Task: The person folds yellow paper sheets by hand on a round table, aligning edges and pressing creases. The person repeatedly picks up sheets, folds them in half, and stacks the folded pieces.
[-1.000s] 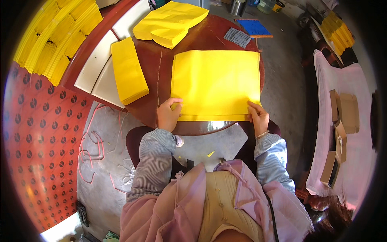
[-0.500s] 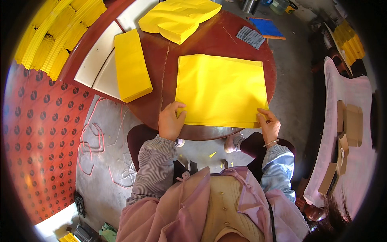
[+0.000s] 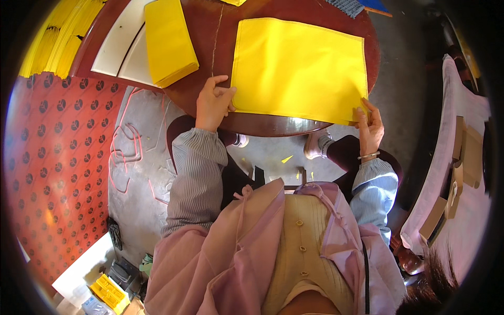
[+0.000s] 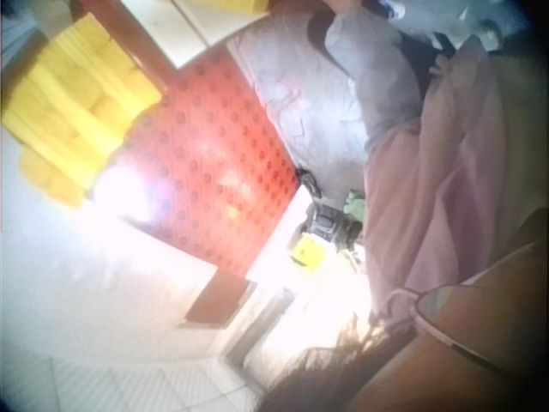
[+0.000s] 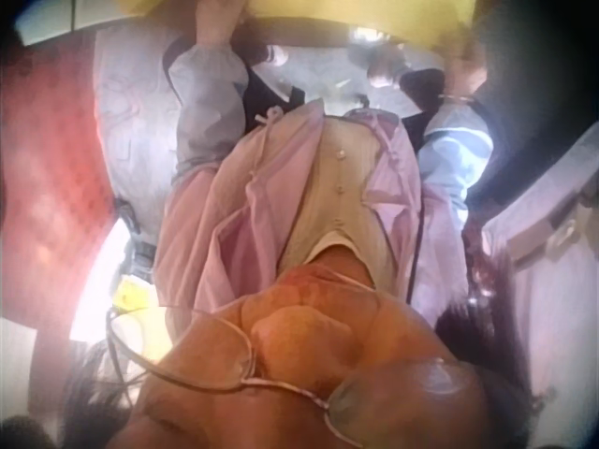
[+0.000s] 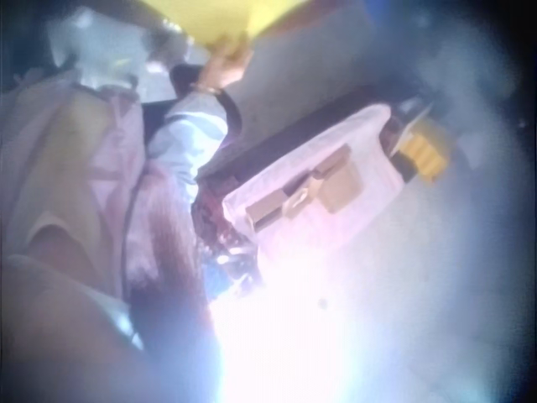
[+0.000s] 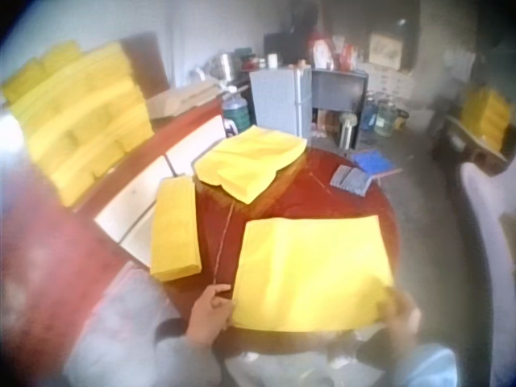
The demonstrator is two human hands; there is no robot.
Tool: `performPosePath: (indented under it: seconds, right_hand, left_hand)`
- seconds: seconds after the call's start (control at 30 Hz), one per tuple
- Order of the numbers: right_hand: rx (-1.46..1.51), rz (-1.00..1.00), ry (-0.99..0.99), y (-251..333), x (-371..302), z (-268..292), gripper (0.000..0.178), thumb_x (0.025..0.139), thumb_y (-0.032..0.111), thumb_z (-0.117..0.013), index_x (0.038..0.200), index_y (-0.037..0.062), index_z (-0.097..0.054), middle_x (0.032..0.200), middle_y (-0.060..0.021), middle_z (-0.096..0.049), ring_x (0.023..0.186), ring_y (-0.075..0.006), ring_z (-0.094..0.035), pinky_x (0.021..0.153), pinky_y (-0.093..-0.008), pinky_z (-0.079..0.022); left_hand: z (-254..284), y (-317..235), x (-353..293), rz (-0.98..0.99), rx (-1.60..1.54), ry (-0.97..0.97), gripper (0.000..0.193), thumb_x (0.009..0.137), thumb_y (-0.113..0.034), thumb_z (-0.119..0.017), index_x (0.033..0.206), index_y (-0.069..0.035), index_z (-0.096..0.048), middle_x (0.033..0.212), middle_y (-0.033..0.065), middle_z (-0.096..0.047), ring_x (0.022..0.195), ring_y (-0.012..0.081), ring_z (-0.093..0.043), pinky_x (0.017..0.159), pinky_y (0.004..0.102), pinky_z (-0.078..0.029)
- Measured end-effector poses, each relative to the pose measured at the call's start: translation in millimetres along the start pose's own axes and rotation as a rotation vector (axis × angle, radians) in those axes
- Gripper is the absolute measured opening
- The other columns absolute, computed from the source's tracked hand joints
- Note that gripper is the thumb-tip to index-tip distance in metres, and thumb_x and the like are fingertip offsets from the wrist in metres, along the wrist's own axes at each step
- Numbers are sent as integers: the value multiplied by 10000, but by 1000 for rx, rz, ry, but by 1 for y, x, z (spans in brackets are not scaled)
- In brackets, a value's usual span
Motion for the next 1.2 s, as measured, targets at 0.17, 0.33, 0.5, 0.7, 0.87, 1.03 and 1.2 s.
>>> performPosePath:
  seconds: [0.17,0.33,0.5,0.7,0.87,1.03,1.2]
  right_hand:
    - [20,21,3,-10,2,3,321,1005,150,-719,1304,34,-706,1040,-73,-742,822,-109,-675,694,-244,-559]
    - [-120,13,-47,-3,4,3,315,957,145,-756,1266,82,-743,1064,-80,-738,852,-146,-702,714,-273,-571]
    - [-214,316,-115,51,59,8,258,950,175,-775,1188,78,-776,1058,-90,-715,939,-201,-721,810,-314,-580]
    - [-389,674,-31,69,256,-77,366,1023,294,-678,1328,94,-701,1334,-148,-700,1238,-346,-656,1049,-405,-515]
    - [-1191,363,54,7,371,-135,729,1083,661,-342,1685,258,-264,1750,2,-271,1594,-302,-277,1271,-555,-277]
    - [-1479,446,163,4,390,-133,617,1109,578,-357,1667,320,-306,1738,4,-296,1578,-292,-305,1249,-569,-323]
    - [-1097,461,160,58,384,-106,460,1095,443,-522,1529,293,-547,1446,-68,-642,1271,-312,-648,1052,-449,-542]
  left_hand:
    - [2,0,0,-1,1,-2,452,940,-91,-738,1347,35,-587,882,92,-752,615,119,-655,515,250,-476]
    - [1,-4,-4,-29,56,-33,448,959,-48,-710,1376,26,-563,875,87,-720,596,108,-606,486,231,-433]
    - [1,3,-4,-20,-9,-23,402,958,-79,-723,1334,-6,-601,886,51,-724,602,83,-614,485,227,-440]
    - [2,3,-6,-67,-42,3,353,989,-42,-685,1331,-3,-606,905,34,-702,625,65,-593,504,204,-428]
    - [5,-3,-13,-33,2,-13,367,996,-39,-693,1349,2,-603,922,32,-704,682,50,-607,532,197,-434]
    - [3,-7,-13,6,-33,13,366,987,-32,-696,1343,-6,-615,920,31,-699,681,48,-609,532,201,-440]
    - [7,-7,-14,-64,9,-3,361,976,-39,-694,1327,-1,-620,884,34,-711,661,50,-616,527,212,-458]
Point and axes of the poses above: each hand's wrist, its own x-axis towards the middle knuckle, its own z-axis out of the back of the hand, y = z × x, the point moved 6 cm from there along x, towards the middle knuckle
